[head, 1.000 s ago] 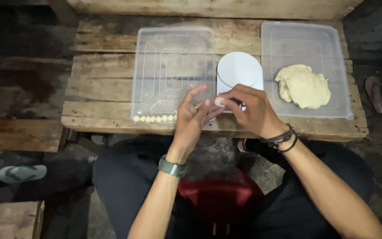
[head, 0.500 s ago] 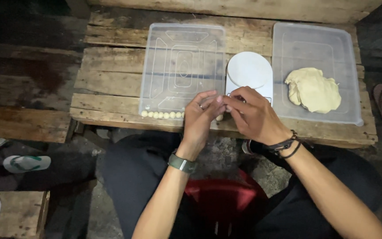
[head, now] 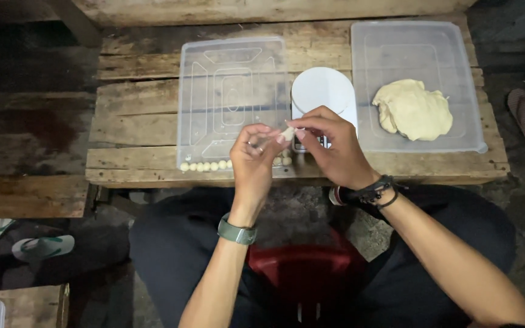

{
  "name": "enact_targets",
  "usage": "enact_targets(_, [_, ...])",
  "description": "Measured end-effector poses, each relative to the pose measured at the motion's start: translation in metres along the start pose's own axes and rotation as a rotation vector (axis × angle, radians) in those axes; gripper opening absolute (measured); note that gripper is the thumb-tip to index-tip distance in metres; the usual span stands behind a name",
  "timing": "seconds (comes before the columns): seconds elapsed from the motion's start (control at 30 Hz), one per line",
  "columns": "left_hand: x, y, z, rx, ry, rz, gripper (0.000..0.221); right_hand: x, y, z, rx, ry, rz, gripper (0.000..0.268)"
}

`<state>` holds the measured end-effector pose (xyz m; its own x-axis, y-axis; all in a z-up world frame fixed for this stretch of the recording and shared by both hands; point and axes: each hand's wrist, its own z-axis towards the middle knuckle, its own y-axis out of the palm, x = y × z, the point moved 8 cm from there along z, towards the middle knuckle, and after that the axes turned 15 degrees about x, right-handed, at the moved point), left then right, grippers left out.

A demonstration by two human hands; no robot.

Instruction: Weighing and rolling small pieces of dough into uniform balls to make candies.

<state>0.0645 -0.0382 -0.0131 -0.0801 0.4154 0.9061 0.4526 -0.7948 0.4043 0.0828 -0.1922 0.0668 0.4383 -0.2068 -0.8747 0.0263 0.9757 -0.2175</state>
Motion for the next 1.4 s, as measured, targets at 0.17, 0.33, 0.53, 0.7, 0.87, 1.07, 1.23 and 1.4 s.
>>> enact_targets(0.17, [0.017, 0.002, -0.01, 0.012, 0.189, 0.196, 0.02, -0.013, -0.002, 0.002, 0.028, -0.121, -0.148, 0.02])
enact_targets(0.33, [0.052, 0.019, -0.027, -0.039, 0.404, 0.352, 0.021, 0.004, 0.004, 0.004, -0.071, 0.152, -0.068, 0.017])
enact_targets(0.53, [0.028, 0.011, -0.02, 0.008, 0.289, 0.204, 0.023, 0.02, 0.001, -0.003, -0.043, 0.303, -0.012, 0.015])
enact_targets(0.7, [0.032, 0.008, -0.019, 0.08, 0.201, 0.32, 0.009, -0.003, 0.0, 0.005, 0.008, -0.031, -0.203, 0.014])
enact_targets(0.87, [0.014, 0.009, -0.02, 0.1, -0.055, 0.032, 0.02, -0.014, 0.006, 0.003, 0.029, -0.176, -0.241, 0.011])
enact_targets(1.07, [0.001, 0.008, -0.012, 0.086, -0.166, -0.06, 0.031, -0.016, 0.009, 0.006, 0.036, -0.284, -0.24, 0.013])
enact_targets(1.23, [-0.019, 0.008, -0.01, -0.001, -0.248, -0.072, 0.037, -0.021, 0.009, 0.0, 0.033, -0.265, -0.227, 0.037])
enact_targets(1.4, [-0.026, 0.005, -0.004, -0.048, -0.177, -0.091, 0.035, -0.044, 0.015, 0.006, -0.04, -0.343, -0.268, 0.029])
